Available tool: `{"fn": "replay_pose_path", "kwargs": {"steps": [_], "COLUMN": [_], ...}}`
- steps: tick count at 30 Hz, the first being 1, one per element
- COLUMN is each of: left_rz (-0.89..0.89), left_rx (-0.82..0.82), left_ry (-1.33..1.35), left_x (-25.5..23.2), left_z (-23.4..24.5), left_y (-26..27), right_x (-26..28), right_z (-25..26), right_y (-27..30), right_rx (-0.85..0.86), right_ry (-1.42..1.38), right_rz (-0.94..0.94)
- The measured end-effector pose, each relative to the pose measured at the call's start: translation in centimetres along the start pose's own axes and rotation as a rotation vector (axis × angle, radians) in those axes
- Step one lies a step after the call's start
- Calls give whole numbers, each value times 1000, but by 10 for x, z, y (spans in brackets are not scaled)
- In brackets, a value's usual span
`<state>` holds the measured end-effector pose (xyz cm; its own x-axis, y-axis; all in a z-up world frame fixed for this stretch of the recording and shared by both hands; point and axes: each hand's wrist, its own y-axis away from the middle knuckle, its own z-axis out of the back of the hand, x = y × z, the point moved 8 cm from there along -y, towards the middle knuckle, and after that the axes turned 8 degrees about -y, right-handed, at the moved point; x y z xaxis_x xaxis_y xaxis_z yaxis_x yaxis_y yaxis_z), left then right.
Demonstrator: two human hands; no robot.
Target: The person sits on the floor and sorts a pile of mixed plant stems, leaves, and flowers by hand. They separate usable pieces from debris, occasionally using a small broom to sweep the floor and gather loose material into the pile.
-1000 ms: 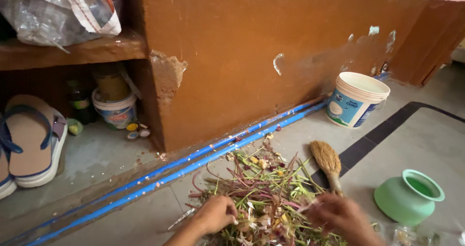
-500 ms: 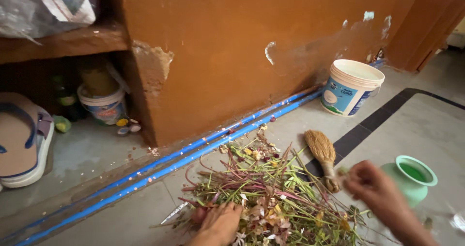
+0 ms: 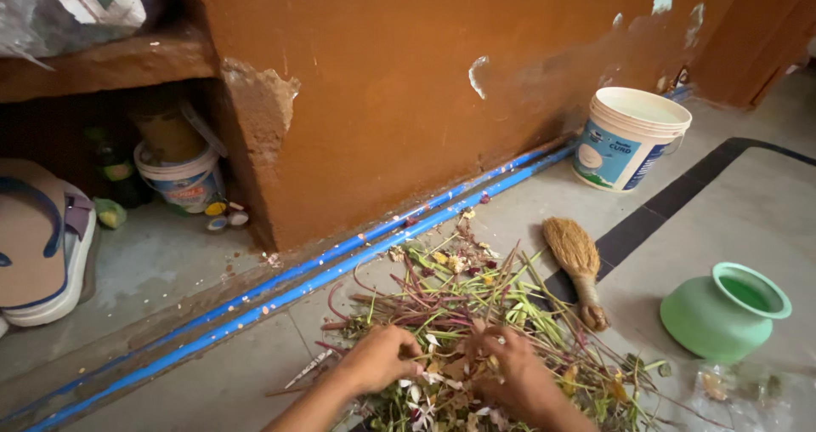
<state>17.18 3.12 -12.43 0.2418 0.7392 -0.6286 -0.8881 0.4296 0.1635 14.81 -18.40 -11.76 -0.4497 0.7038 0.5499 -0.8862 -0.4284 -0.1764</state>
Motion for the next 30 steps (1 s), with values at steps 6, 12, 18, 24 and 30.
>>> {"fn": "replay_pose_path", "kwargs": {"steps": [6,12,18,24,30], "left_rz": [46,33,9,-738,-347], "left_rx": [9,179,491,421,375], "left_ry": [-55,317,194,-57,-191], "left_x": [20,35,21,-11,-25], "left_z": [-2,-29,-54,-56,-52], "left_y": [6,-12,4,5,20], "right_x": [-23,-101,-44,37,32], "right_z": [-64,6,101,58,2], "right_y": [30,54,35,-4,-30], "right_rx": [161,41,-124,-17,137], "right_ry": [59,131,-198,4,114], "right_rz": [25,93,-456,-167,-225]}}
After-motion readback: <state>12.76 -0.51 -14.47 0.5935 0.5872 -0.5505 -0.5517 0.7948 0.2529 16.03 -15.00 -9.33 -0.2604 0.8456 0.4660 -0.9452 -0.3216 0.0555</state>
